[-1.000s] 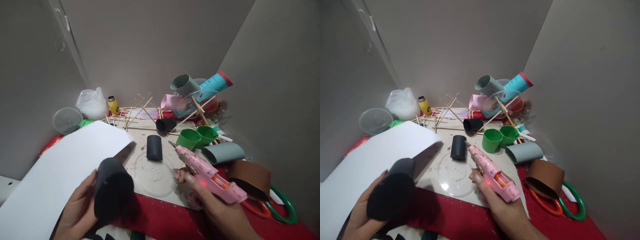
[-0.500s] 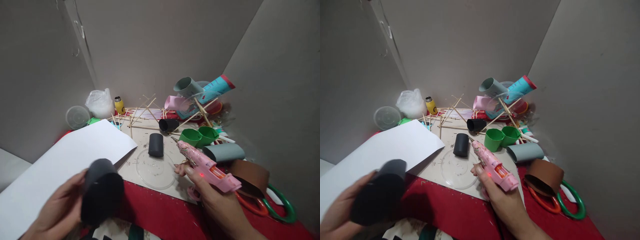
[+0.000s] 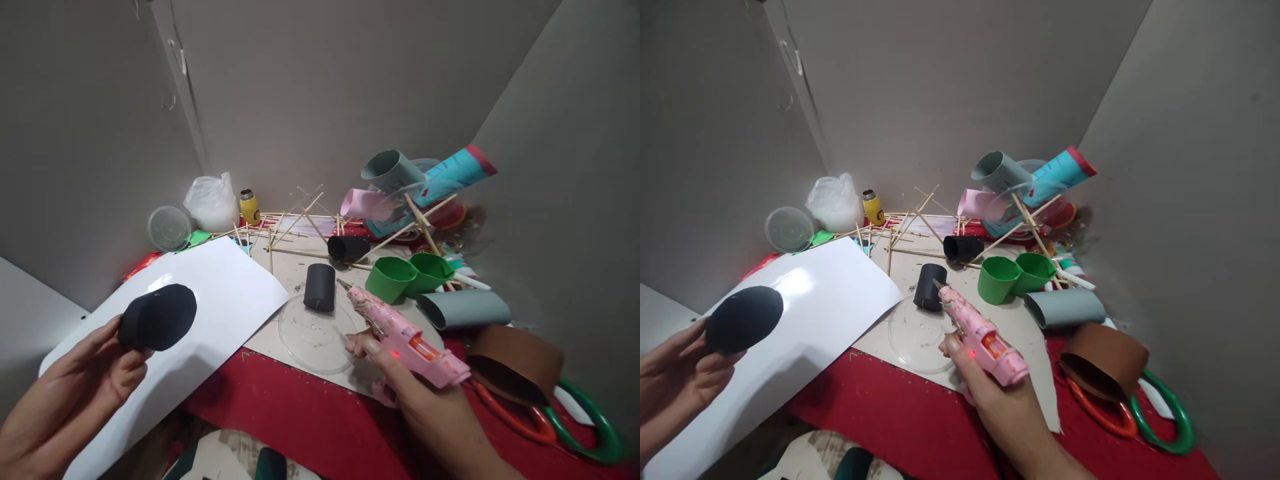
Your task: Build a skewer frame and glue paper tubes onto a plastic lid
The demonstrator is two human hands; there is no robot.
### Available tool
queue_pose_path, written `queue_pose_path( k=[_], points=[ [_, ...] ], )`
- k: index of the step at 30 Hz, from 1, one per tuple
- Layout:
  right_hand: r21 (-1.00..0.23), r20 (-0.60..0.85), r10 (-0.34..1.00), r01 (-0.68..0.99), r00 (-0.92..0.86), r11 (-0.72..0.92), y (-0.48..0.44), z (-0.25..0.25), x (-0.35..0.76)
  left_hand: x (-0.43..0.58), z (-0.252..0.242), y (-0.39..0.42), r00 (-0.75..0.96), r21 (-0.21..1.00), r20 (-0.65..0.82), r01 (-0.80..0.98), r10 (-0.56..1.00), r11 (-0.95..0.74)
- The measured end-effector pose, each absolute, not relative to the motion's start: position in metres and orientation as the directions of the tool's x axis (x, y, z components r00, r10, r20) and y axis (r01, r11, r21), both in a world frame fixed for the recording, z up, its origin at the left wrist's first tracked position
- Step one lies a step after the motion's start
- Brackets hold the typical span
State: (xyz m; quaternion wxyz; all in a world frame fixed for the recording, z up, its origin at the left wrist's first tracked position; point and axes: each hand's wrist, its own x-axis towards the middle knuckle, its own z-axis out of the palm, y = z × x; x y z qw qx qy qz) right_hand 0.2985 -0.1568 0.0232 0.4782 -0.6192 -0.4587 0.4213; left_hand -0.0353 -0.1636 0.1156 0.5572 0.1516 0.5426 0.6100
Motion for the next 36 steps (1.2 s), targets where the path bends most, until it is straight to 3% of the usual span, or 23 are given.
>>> queue_pose_path(
  k=[4, 8, 18, 30, 36],
  points=[
    [-0.991, 0.08, 0.975, 0.124, 0.207, 0.055, -0.156, 0.024, 0.293, -0.039, 0.109, -0.113, -0.127, 0.934, -0.277, -0.271, 0.953, 0.235],
    [-0.969, 0.212, 0.968, 0.155, 0.13, 0.192, -0.153, 0.025, 0.292, -0.029, 0.07, -0.035, 0.065, 0.988, -0.14, -0.063, 0.988, 0.144],
    [-0.962, 0.236, 0.97, 0.156, 0.061, 0.224, -0.136, 0.013, 0.294, -0.01, 0.001, 0.073, -0.033, 0.995, 0.044, -0.093, 0.998, -0.047],
    [-0.959, 0.221, 0.975, 0.191, 0.035, 0.21, -0.137, 0.018, 0.296, -0.015, 0.028, 0.085, -0.013, 0.997, -0.01, -0.075, 1.0, 0.009],
    [-0.948, 0.238, 0.971, 0.218, 0.009, 0.23, -0.147, 0.025, 0.299, 0.001, 0.056, 0.058, 0.208, 0.994, -0.085, -0.053, 0.974, 0.098]
  ],
)
